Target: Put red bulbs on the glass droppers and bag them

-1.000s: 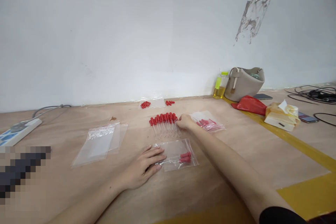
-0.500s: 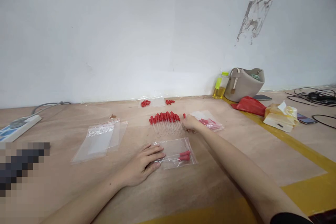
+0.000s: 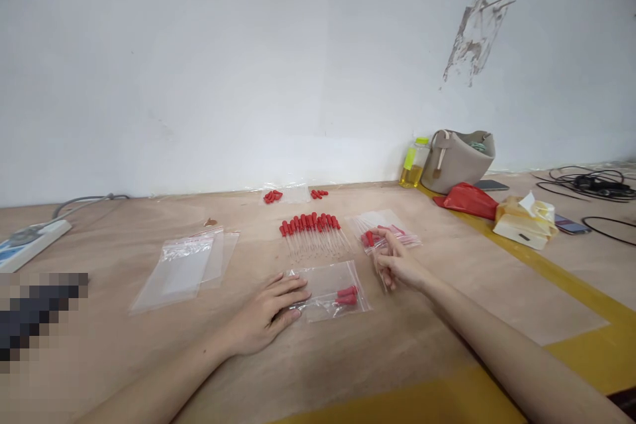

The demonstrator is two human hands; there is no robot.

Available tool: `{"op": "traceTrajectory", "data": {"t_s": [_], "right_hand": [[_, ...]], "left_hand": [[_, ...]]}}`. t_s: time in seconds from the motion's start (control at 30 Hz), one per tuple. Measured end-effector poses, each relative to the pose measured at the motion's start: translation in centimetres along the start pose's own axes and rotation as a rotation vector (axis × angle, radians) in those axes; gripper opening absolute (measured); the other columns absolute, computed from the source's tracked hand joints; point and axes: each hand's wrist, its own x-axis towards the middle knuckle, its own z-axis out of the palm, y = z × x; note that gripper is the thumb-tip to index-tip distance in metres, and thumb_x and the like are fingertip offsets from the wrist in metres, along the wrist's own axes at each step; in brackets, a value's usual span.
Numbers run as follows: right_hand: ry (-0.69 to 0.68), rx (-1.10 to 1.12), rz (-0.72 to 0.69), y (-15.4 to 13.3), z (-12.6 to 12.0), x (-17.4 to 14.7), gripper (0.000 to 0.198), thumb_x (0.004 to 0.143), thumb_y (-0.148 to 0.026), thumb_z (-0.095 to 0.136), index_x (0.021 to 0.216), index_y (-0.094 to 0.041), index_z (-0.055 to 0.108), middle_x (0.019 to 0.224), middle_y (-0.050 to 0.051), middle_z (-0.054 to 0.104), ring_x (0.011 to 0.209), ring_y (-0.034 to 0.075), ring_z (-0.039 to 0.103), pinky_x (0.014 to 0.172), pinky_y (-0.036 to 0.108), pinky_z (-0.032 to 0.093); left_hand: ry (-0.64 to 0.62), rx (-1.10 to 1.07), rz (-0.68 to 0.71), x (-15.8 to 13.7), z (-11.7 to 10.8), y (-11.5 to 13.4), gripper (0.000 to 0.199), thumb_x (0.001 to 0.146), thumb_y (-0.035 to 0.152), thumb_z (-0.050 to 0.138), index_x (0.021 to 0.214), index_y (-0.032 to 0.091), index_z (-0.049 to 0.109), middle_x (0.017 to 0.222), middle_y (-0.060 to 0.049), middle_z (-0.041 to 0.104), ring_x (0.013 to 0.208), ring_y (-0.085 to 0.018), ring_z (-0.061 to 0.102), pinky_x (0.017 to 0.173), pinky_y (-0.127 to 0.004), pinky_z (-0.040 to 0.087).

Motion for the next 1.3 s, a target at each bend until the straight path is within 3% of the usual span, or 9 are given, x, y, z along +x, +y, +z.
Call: {"op": "traceTrajectory", "data": {"t_s": [0.17, 0.3, 0.5, 0.6, 0.73, 0.9, 1.07, 1.17, 1.3], "right_hand": [[0.059, 0.078, 0.015, 0.9, 0.5, 0.1, 0.056, 0.057, -0.015, 0.044, 0.109, -0.025, 0.027, 0.048, -0.011, 0.050, 0.026, 0.010, 0.044, 0.023, 0.014, 0.031], [0.196, 0.134, -0.021, 1.5, 1.0, 0.7, 0.042, 0.062, -0.022, 0.052, 0.096, -0.025, 0.027, 0.046, -0.012, 0.048, 0.027, 0.010, 0.045, 0.023, 0.017, 0.035], [0.431, 0.194, -0.110, 1.7, 0.9, 1.0, 0.046, 0.061, -0.022, 0.058, 0.093, -0.024, 0.025, 0.051, -0.011, 0.050, 0.030, 0.011, 0.047, 0.028, 0.021, 0.040], [0.474, 0.231, -0.133, 1.8, 0.9, 1.1, 0.051, 0.060, -0.021, 0.060, 0.097, -0.024, 0.025, 0.055, -0.009, 0.052, 0.034, 0.012, 0.050, 0.033, 0.024, 0.045], [0.403, 0.310, -0.124, 2.1, 1.6, 0.9, 0.049, 0.060, -0.027, 0.066, 0.095, -0.024, 0.031, 0.057, -0.009, 0.053, 0.044, 0.012, 0.056, 0.046, 0.029, 0.052], [0.116, 0.376, -0.008, 2.0, 2.0, 0.2, 0.030, 0.068, -0.036, 0.062, 0.086, -0.020, 0.045, 0.068, -0.001, 0.059, 0.063, 0.013, 0.062, 0.066, 0.031, 0.051], [-0.148, -0.102, -0.033, 1.7, 0.8, -0.3, 0.027, 0.066, -0.037, 0.063, 0.083, -0.016, 0.061, 0.056, -0.003, 0.055, 0.048, 0.008, 0.049, 0.049, 0.022, 0.042], [-0.184, -0.261, -0.143, 1.7, 1.0, -0.3, 0.025, 0.066, -0.035, 0.063, 0.081, -0.016, 0.064, 0.059, -0.002, 0.056, 0.052, 0.009, 0.048, 0.050, 0.021, 0.039], [-0.121, -0.171, -0.205, 1.6, 2.3, -0.3, 0.018, 0.064, -0.029, 0.064, 0.073, -0.015, 0.059, 0.062, -0.002, 0.057, 0.054, 0.008, 0.049, 0.052, 0.020, 0.038]], "left_hand": [[0.008, 0.004, -0.002, 0.1, 0.0, 0.0, 0.036, 0.090, 0.034, 0.035, 0.125, 0.030, 0.041, 0.133, 0.000, 0.040, 0.124, -0.019, 0.032, 0.104, -0.044, 0.023], [0.005, 0.001, -0.003, 0.0, 0.1, 0.0, 0.036, 0.090, 0.034, 0.035, 0.125, 0.031, 0.041, 0.133, 0.000, 0.040, 0.124, -0.019, 0.032, 0.104, -0.044, 0.023], [0.007, -0.009, -0.004, 0.0, 0.1, -0.1, 0.036, 0.090, 0.033, 0.035, 0.125, 0.030, 0.041, 0.133, 0.000, 0.040, 0.123, -0.018, 0.033, 0.105, -0.043, 0.022], [0.007, -0.008, -0.011, 0.1, 0.1, -0.1, 0.036, 0.090, 0.033, 0.036, 0.125, 0.030, 0.041, 0.133, 0.000, 0.040, 0.124, -0.018, 0.032, 0.104, -0.043, 0.023], [0.015, -0.016, -0.006, 0.1, 0.1, -0.1, 0.036, 0.090, 0.032, 0.036, 0.126, 0.029, 0.041, 0.132, -0.001, 0.041, 0.123, -0.018, 0.034, 0.104, -0.043, 0.023], [0.069, -0.044, -0.031, 0.0, 0.2, 0.1, 0.043, 0.088, 0.033, 0.039, 0.131, 0.027, 0.031, 0.131, -0.003, 0.043, 0.121, -0.021, 0.037, 0.102, -0.044, 0.026], [0.068, -0.036, -0.034, -0.1, 0.3, 0.0, 0.044, 0.088, 0.034, 0.040, 0.130, 0.027, 0.031, 0.131, -0.003, 0.043, 0.120, -0.021, 0.037, 0.102, -0.045, 0.027], [0.074, -0.024, -0.025, -0.1, 0.3, 0.0, 0.043, 0.088, 0.033, 0.040, 0.130, 0.027, 0.031, 0.130, -0.003, 0.043, 0.121, -0.021, 0.037, 0.102, -0.044, 0.027], [0.062, -0.020, -0.038, -0.1, 0.3, 0.0, 0.043, 0.088, 0.034, 0.039, 0.130, 0.027, 0.032, 0.130, -0.003, 0.043, 0.121, -0.021, 0.036, 0.102, -0.043, 0.028]]}}
